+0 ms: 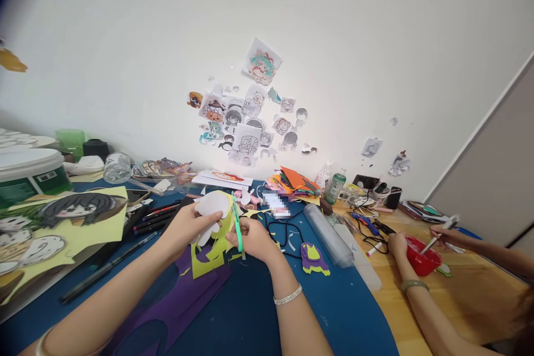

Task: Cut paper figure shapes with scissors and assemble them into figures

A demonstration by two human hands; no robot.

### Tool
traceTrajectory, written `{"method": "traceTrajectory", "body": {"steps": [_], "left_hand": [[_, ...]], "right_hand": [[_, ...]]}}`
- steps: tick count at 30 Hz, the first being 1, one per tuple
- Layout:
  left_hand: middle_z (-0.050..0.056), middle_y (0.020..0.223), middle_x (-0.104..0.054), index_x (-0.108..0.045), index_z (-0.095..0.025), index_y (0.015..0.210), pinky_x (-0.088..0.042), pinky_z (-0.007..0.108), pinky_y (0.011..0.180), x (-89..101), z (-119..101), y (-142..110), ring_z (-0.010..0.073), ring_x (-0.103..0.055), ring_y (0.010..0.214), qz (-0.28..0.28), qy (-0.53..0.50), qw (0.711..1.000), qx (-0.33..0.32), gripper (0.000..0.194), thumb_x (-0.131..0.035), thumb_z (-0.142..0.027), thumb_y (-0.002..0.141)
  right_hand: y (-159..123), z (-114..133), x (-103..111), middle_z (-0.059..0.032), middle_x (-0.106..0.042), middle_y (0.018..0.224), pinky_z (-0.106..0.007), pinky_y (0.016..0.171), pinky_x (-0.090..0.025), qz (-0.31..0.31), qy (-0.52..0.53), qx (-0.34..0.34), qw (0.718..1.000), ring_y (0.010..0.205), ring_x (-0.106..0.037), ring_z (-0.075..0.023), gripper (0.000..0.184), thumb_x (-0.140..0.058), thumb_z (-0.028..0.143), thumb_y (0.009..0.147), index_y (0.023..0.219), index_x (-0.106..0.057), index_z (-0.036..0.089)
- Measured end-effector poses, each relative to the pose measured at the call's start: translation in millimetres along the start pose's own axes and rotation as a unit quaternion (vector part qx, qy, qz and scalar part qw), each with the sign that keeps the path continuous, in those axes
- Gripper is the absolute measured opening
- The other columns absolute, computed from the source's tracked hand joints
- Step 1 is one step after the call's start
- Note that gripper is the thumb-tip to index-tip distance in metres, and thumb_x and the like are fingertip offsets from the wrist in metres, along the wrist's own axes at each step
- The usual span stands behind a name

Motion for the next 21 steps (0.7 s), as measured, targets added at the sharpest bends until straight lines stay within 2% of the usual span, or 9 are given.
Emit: {"method": "traceTrajectory", "body": {"steps": [4,10,16,21], "left_hand": [[0.006,0.065,-0.066,-0.063,-0.011,0.072,-0.04,0.024,0.046,1.1,-4.3,-1.1,0.0183,-0.058,0.056,-0.014,0.048,0.999,-0.01,0.033,-0.062,-0.042,0.061],[0.004,0.064,-0.067,-0.061,-0.014,0.073,-0.043,0.025,0.05,-3.4,-6.1,-2.8,0.0194,-0.06,0.058,-0.02,0.085,0.996,-0.011,0.026,-0.06,-0.037,0.061],[0.003,0.061,-0.066,-0.061,-0.014,0.072,-0.041,0.024,0.048,-1.4,-10.5,-3.6,0.0187,-0.058,0.055,-0.014,0.104,0.994,-0.015,0.023,-0.06,-0.035,0.061],[0.004,0.064,-0.066,-0.061,-0.013,0.079,-0.044,0.025,0.052,0.6,-8.8,-2.1,0.0194,-0.059,0.06,0.005,0.055,0.998,-0.031,0.028,-0.062,-0.034,0.06]], "right_hand": [[-3.0,-1.9,-6.9,0.0023,-0.05,0.064,-0.02,0.054,-0.038,0.046,-0.034,0.002,0.998,0.057,-0.044,-0.0093,0.021,-0.062,0.033,0.07,0.073,-0.056,0.014],[-1.5,-5.4,-9.0,0.0018,-0.05,0.065,-0.021,0.057,-0.039,0.045,-0.062,-0.007,0.997,0.058,-0.044,-0.0096,0.024,-0.065,0.034,0.067,0.071,-0.054,0.013],[0.6,-10.6,-7.5,0.0022,-0.049,0.062,-0.021,0.055,-0.038,0.041,-0.065,-0.017,0.997,0.057,-0.043,-0.0099,0.03,-0.068,0.039,0.063,0.068,-0.053,0.014],[1.2,-17.0,-5.7,0.0045,-0.042,0.054,-0.019,0.048,-0.033,0.023,-0.063,-0.026,0.997,0.051,-0.037,-0.0079,0.034,-0.068,0.042,0.062,0.06,-0.049,0.014]]}}
Point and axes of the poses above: each hand's wrist, its own y-axis towards the middle knuckle, its own x-axis out of the back of the hand, z = x × y, the point moved 4 cm from there along y, towards the middle knuckle
